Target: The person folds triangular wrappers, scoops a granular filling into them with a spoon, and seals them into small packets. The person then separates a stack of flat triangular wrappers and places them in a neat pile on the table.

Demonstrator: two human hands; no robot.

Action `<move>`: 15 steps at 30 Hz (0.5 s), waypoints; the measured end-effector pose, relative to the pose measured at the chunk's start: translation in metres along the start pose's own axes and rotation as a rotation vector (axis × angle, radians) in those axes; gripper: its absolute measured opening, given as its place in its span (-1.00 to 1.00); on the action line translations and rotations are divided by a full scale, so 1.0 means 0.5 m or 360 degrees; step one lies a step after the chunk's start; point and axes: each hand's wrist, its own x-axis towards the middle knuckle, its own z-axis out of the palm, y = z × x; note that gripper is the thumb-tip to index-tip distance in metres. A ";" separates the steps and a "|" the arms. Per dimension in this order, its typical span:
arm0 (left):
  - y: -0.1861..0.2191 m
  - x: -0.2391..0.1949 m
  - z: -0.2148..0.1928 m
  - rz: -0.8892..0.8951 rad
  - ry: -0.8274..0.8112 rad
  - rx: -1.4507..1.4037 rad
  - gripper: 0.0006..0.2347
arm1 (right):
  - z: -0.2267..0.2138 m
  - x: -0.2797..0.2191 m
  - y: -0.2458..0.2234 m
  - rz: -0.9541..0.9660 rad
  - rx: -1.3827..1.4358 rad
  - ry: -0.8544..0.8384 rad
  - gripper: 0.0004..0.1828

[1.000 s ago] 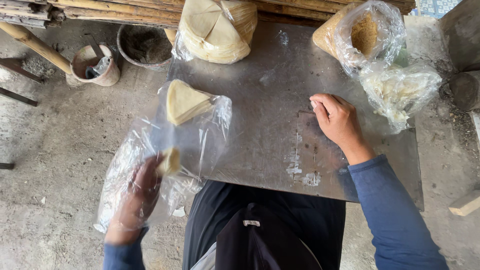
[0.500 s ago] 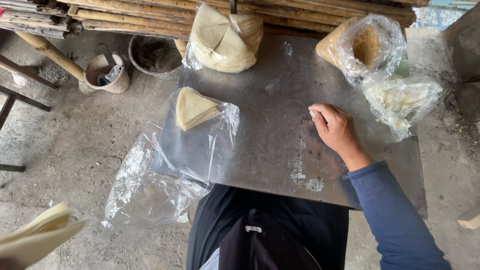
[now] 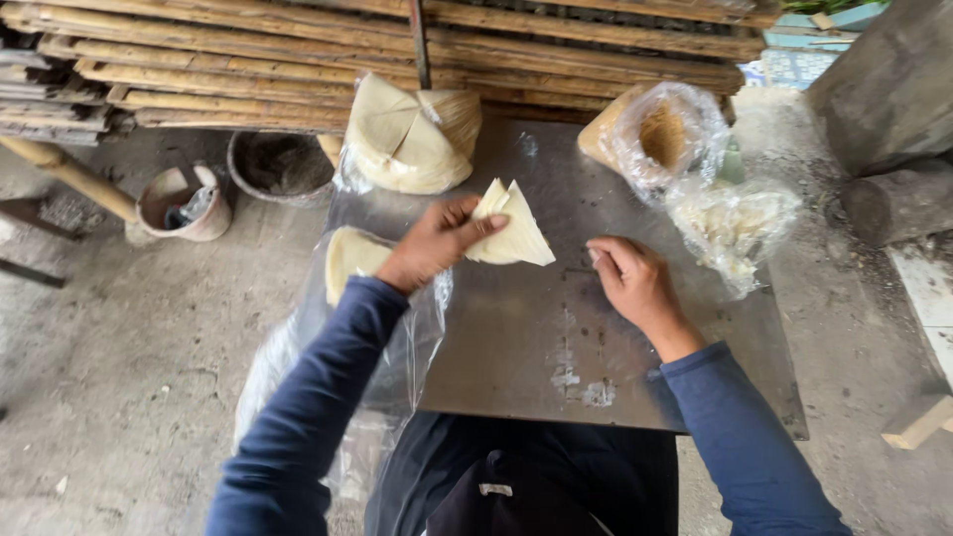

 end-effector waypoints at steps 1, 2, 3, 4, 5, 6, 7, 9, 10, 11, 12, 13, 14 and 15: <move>-0.038 0.016 0.019 -0.0033 0.0008 -0.0156 -0.75 | 0.006 -0.002 0.001 0.0080 0.0060 -0.0010 -0.86; -0.074 0.026 0.038 -0.0072 0.0027 -0.0314 -0.75 | 0.013 -0.005 0.002 0.0157 0.0128 -0.0028 -0.86; -0.104 0.033 0.052 -0.0112 0.0045 -0.0472 -0.75 | 0.015 -0.008 0.004 0.0258 0.0219 -0.0065 -0.83; -0.128 0.035 0.059 -0.0085 0.0012 -0.0588 -0.75 | 0.019 -0.010 0.006 0.0355 0.0316 -0.0100 -0.81; -0.146 0.036 0.065 -0.0059 -0.0020 -0.0705 -0.74 | 0.023 -0.012 0.006 0.0452 0.0414 -0.0135 -0.77; -0.158 0.037 0.066 -0.0027 -0.0052 -0.0819 -0.73 | 0.029 -0.011 0.007 0.0546 0.0597 -0.0168 -0.72; -0.165 0.037 0.065 -0.0044 -0.0028 -0.0940 -0.72 | 0.035 -0.010 0.006 0.0639 0.0781 -0.0202 -0.66; -0.167 0.038 0.059 -0.0082 0.0020 -0.1178 -0.69 | 0.048 0.001 0.003 0.0737 0.1015 -0.0266 -0.56; -0.165 0.038 0.057 -0.0100 0.0020 -0.1234 -0.68 | 0.057 0.004 -0.003 0.0749 0.1064 -0.0298 -0.51; -0.161 0.037 0.054 -0.0117 0.0020 -0.1290 -0.67 | 0.067 0.010 -0.009 0.0762 0.1113 -0.0330 -0.47; -0.156 0.035 0.053 -0.0135 0.0022 -0.1349 -0.67 | 0.076 0.016 -0.017 0.0776 0.1148 -0.0338 -0.45; -0.151 0.031 0.052 -0.0185 0.0032 -0.1377 -0.66 | 0.085 0.023 -0.025 0.0790 0.1183 -0.0347 -0.42; -0.144 0.028 0.050 -0.0231 0.0040 -0.1402 -0.65 | 0.093 0.035 -0.032 0.0799 0.1218 -0.0354 -0.39; -0.138 0.026 0.048 -0.0276 0.0049 -0.1427 -0.64 | 0.098 0.048 -0.037 0.0889 0.1290 -0.0367 -0.39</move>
